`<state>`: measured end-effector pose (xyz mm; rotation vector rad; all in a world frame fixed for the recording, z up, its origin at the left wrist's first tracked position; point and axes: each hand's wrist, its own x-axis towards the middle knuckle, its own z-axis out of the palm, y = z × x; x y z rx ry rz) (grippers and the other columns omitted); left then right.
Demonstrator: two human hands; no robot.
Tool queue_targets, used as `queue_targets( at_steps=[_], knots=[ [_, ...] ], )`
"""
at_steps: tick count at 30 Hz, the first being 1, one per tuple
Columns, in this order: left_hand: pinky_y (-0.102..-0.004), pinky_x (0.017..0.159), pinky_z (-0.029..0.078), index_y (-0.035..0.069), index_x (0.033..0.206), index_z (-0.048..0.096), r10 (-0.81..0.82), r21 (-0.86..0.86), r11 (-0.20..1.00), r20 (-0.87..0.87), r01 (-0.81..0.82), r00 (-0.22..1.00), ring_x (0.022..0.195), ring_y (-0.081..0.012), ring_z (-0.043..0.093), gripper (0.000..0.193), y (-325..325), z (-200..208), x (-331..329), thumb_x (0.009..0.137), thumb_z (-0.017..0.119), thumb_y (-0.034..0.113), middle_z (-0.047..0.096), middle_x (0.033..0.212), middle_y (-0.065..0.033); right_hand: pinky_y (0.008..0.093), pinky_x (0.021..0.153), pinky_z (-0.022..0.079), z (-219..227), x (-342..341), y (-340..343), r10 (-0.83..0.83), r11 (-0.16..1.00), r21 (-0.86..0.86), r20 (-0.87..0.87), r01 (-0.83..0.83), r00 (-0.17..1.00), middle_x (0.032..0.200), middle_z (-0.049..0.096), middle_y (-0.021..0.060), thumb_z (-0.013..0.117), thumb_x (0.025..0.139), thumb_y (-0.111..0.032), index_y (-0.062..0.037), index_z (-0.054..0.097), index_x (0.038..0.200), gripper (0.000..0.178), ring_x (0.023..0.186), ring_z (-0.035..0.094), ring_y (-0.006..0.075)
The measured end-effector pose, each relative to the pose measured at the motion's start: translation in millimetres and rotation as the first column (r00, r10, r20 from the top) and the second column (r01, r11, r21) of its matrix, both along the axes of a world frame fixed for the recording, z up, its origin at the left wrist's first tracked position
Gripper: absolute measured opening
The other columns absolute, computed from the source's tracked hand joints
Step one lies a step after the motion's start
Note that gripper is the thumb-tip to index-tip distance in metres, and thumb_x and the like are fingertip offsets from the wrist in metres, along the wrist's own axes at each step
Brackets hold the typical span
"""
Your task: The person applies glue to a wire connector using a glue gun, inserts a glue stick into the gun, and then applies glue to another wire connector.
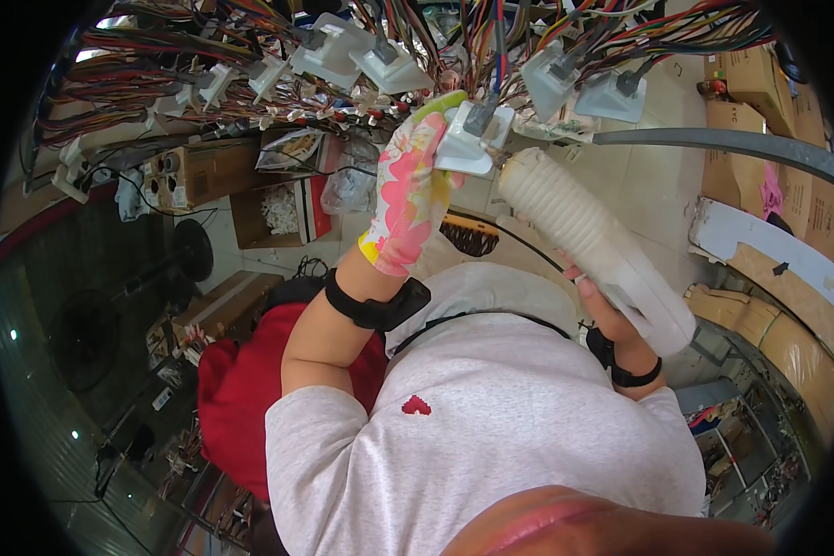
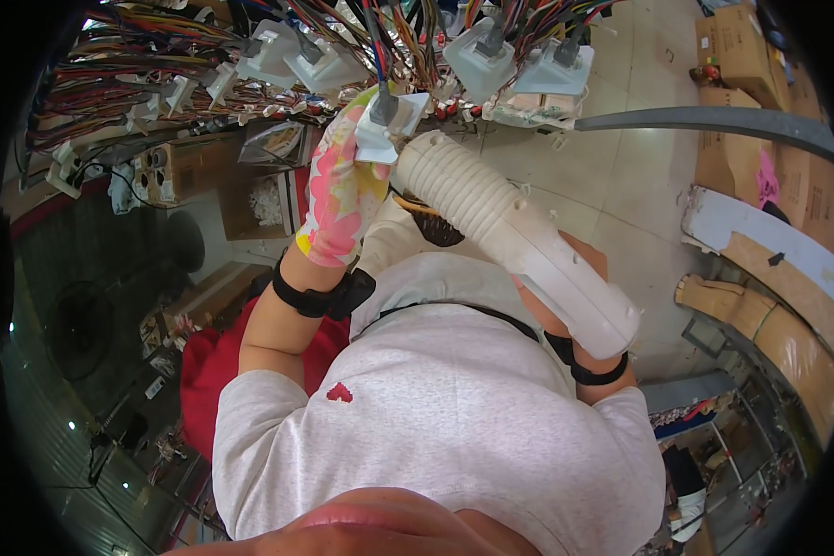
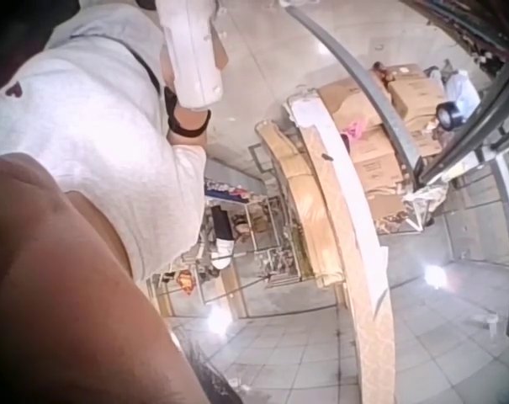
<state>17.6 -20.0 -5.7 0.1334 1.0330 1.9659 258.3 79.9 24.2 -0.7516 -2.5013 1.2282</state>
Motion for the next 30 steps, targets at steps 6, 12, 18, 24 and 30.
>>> queue_targets(
  at_steps=[6,12,18,24,30],
  knots=[
    [-0.0199,0.048,0.036,-0.003,0.115,0.051,-0.021,0.045,0.999,0.029,0.019,0.999,0.054,-0.0077,0.049,0.037,0,-4,-1,0.089,0.050,0.024,0.060,0.078,-0.0050,0.0330,0.060,0.048,3,-4,-1,-0.063,0.993,-0.100,0.039,0.066,0.997,0.078,0.060,0.0127,0.068,0.068,-0.010,-0.0036,0.059,0.091,0.026,0.068,0.059,0.0296],
    [-0.0220,0.047,0.039,-0.004,0.112,0.053,-0.059,0.017,0.998,0.134,0.058,0.989,0.047,-0.0086,0.044,0.037,1,-6,-6,0.091,0.043,0.025,0.060,0.079,-0.0066,0.0294,0.071,0.047,-5,7,11,0.136,0.969,-0.204,-0.029,-0.139,0.990,0.100,0.059,0.0134,0.053,0.081,-0.007,0.0034,0.051,0.113,0.033,0.088,0.056,0.0195],
    [-0.0240,0.049,0.043,-0.007,0.110,0.052,-0.123,0.030,0.992,0.091,0.120,0.988,0.041,-0.0103,0.040,0.042,2,-4,-9,0.089,0.038,0.027,0.061,0.082,-0.0109,0.0296,0.070,0.047,-8,14,4,0.046,0.976,-0.213,0.024,-0.039,0.999,0.093,0.061,0.0130,0.055,0.081,-0.010,0.0030,0.054,0.107,0.029,0.080,0.059,0.0196],
    [-0.0253,0.050,0.044,-0.008,0.110,0.050,-0.113,0.030,0.994,0.180,0.110,0.977,0.042,-0.0098,0.041,0.043,4,-9,-8,0.089,0.039,0.028,0.062,0.089,-0.0156,0.0290,0.066,0.048,19,-16,-3,-0.008,0.947,-0.321,-0.102,-0.025,0.995,0.078,0.063,0.0106,0.057,0.079,-0.006,0.0035,0.058,0.098,0.021,0.073,0.060,0.0186],
    [-0.0282,0.052,0.044,-0.006,0.109,0.052,-0.123,0.029,0.992,0.163,0.120,0.979,0.040,-0.0083,0.039,0.042,3,-12,-9,0.089,0.041,0.029,0.061,0.081,-0.0105,0.0295,0.067,0.049,10,-4,1,0.006,0.943,-0.333,-0.022,-0.013,1.000,0.081,0.063,0.0116,0.057,0.080,-0.008,0.0035,0.057,0.101,0.024,0.074,0.061,0.0191]
  ],
)
